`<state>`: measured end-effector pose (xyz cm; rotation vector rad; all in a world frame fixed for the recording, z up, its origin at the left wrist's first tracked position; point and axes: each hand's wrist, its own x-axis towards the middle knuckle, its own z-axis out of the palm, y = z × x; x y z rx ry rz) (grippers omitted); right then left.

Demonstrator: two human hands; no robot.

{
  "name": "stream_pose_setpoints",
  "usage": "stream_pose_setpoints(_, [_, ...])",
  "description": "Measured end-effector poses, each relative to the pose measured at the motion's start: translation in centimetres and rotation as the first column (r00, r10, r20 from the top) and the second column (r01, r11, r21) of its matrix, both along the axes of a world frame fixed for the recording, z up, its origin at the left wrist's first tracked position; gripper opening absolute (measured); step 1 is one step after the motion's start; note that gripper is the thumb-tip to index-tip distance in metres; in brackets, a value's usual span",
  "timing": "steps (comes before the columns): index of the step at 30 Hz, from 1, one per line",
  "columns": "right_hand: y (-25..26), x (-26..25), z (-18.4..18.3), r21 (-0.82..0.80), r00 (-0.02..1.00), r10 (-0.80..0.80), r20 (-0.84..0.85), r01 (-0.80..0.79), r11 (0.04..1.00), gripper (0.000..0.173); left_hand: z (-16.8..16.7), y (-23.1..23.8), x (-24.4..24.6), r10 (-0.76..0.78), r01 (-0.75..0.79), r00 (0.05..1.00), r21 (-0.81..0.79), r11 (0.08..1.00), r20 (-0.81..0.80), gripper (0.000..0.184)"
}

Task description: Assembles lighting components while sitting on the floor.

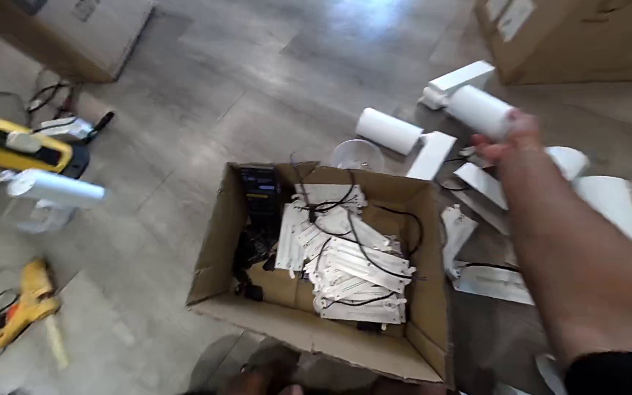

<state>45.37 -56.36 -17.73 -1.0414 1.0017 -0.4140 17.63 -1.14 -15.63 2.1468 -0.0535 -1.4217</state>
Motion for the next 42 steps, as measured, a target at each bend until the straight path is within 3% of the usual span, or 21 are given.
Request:
stream_pose_setpoints(5, [-1.2, -2.2, 0.2, -0.007, 0.966, 0.003, 0.257, -0.002, 1.000, 0.057, -0.5, 0.6, 0.0, -0.032, 0.034, 0.998, 0.025, 0.999, -0.051, 0.073])
stream_pose_setpoints(8, [-3.0, -3.8, 1.3, -0.070, 0.956, 0.013, 0.292, 0.008, 0.998, 0.069, -0.5, 0.3, 0.0, -0.058, 0.060, 0.997, 0.025, 0.998, -0.059, 0.074])
stream_pose_setpoints(12, [-3.8, -6.6, 3.8, -0.139, 0.952, 0.001, 0.306, 0.044, 0.989, 0.068, -0.8, 0.6, -0.3, -0.082, 0.081, 0.996, -0.015, 0.997, -0.041, 0.077])
stream_pose_setpoints(16, [-1.4, -15.5, 6.0, -0.373, 0.991, 0.100, 0.084, -0.062, 0.926, 0.052, -1.2, 1.1, -0.6, -0.122, 0.119, 0.992, -0.124, 0.985, -0.014, 0.078])
stream_pose_setpoints(21, [5.4, -33.9, 6.6, -0.572, 0.981, 0.093, -0.169, -0.174, 0.801, 0.022, -0.5, 1.3, -1.1, -0.174, 0.183, 0.983, -0.201, 0.962, 0.064, 0.080])
stream_pose_setpoints(24, [8.3, -45.0, 6.3, -0.659, 0.893, 0.041, -0.448, -0.360, 0.661, 0.027, -0.1, 1.6, -2.1, -0.240, 0.274, 0.950, -0.162, 0.948, 0.200, 0.080])
stream_pose_setpoints(27, [9.8, -51.8, 3.7, -0.565, 0.706, 0.088, -0.703, -0.629, 0.535, 0.049, 1.0, 1.9, -4.5, -0.249, 0.338, 0.855, -0.125, 0.933, 0.455, 0.078])
stream_pose_setpoints(29, [11.1, -53.0, 1.5, -0.566, 0.627, 0.147, -0.765, -0.764, 0.310, 0.052, 2.4, 2.0, -6.8, -0.287, 0.431, 0.744, -0.105, 0.896, 0.604, 0.075])
stream_pose_setpoints(31, [12.2, -51.8, -0.5, -0.617, 0.617, 0.205, -0.759, -0.783, 0.074, 0.054, 3.3, 2.1, -9.6, -0.321, 0.493, 0.627, -0.042, 0.869, 0.709, 0.072])
stream_pose_setpoints(34, [11.6, -48.5, -2.8, -0.591, 0.551, 0.247, -0.797, -0.796, -0.132, 0.071, 2.8, 2.1, -13.6, -0.328, 0.488, 0.492, 0.057, 0.871, 0.807, 0.058])
stream_pose_setpoints(35, [10.9, -47.5, -3.2, -0.603, 0.559, 0.245, -0.792, -0.779, -0.172, 0.069, 2.7, 2.2, -14.7, -0.330, 0.474, 0.467, 0.083, 0.877, 0.820, 0.052])
stream_pose_setpoints(37, [10.0, -46.4, -2.4, -0.664, 0.621, 0.249, -0.743, -0.730, -0.160, 0.062, 2.9, 2.4, -16.7, -0.332, 0.443, 0.446, 0.117, 0.889, 0.831, 0.047])
stream_pose_setpoints(40, [9.4, -46.5, 0.9, -0.823, 0.813, 0.167, -0.558, -0.568, 0.011, 0.068, 3.0, 2.7, -18.6, -0.271, 0.395, 0.431, 0.089, 0.914, 0.861, 0.043])
stream_pose_setpoints(42, [8.8, -47.4, 2.3, -0.914, 0.915, 0.069, -0.397, -0.402, 0.063, 0.070, 3.0, 2.8, -19.2, -0.188, 0.380, 0.441, 0.007, 0.925, 0.878, 0.040])
